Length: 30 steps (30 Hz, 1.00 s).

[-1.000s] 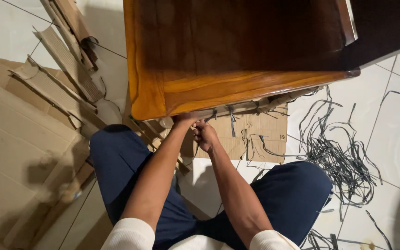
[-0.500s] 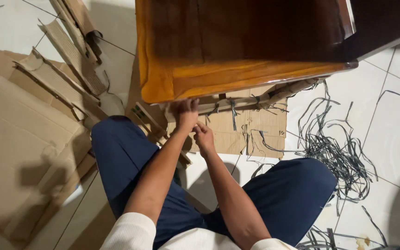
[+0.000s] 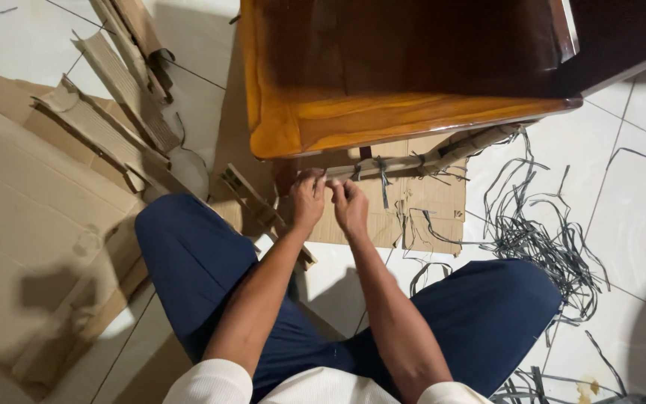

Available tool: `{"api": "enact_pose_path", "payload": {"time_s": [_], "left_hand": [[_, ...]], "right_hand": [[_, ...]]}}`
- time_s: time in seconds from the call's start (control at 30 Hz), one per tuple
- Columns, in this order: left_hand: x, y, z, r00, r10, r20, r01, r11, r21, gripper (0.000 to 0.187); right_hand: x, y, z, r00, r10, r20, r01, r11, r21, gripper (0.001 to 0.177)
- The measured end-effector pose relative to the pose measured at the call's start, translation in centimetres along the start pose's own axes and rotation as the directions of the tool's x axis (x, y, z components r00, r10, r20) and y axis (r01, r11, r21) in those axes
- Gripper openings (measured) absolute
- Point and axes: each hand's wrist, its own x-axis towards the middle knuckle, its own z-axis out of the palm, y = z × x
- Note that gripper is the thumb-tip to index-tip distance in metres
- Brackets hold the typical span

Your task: Wrapping the legs of a wooden chair with protective cardboard and plastic strips.

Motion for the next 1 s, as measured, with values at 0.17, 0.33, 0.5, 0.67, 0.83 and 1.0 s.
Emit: {"api": "enact_pose_path", "payload": {"time_s": [0.17,0.33,0.5,0.67,0.83,1.0], "left_hand": [[-0.6,-0.3,0.1,0.999,-0.045,-0.004,0.045,0.996,0.076,0.015],[-0.8,-0.2,-0.7,0.998,0.003,0.07,-0.007,0.998,0.059,0.02],[0.4,1.4,-1.5,0.965,0.129,0.227,-0.176,0.963,0.202,0.041],[0.5,-0.3,0.7,0.889,-0.207,0.409,0.009,0.9,0.436,0.043],[1.2,-0.9,0.3,0.914,-0.113,0.39,-0.062,0.911,0.409,0.047],[2.9,1.9,-1.4,0.898,-0.131,0.42,-0.007,0.95,0.312,0.029]], "right_hand": [[4.0,0.8,0.0,0.997,-0.076,0.007,0.076,0.98,-0.185,0.036],[7.8,1.3,0.5,0.973,-0.205,0.104,0.226,0.939,-0.259,0.034],[10.5,6.3,2.1,0.926,-0.008,0.377,-0.05,0.989,0.142,0.032],[9.7,4.8,0.5,0.916,0.07,0.396,-0.155,0.97,0.186,0.036],[5.7,2.4,-1.5,0.953,0.125,0.276,-0.239,0.869,0.433,0.037],[4.3,11.8,-0.4,0.954,0.09,0.288,-0.249,0.772,0.585,0.03]]}}
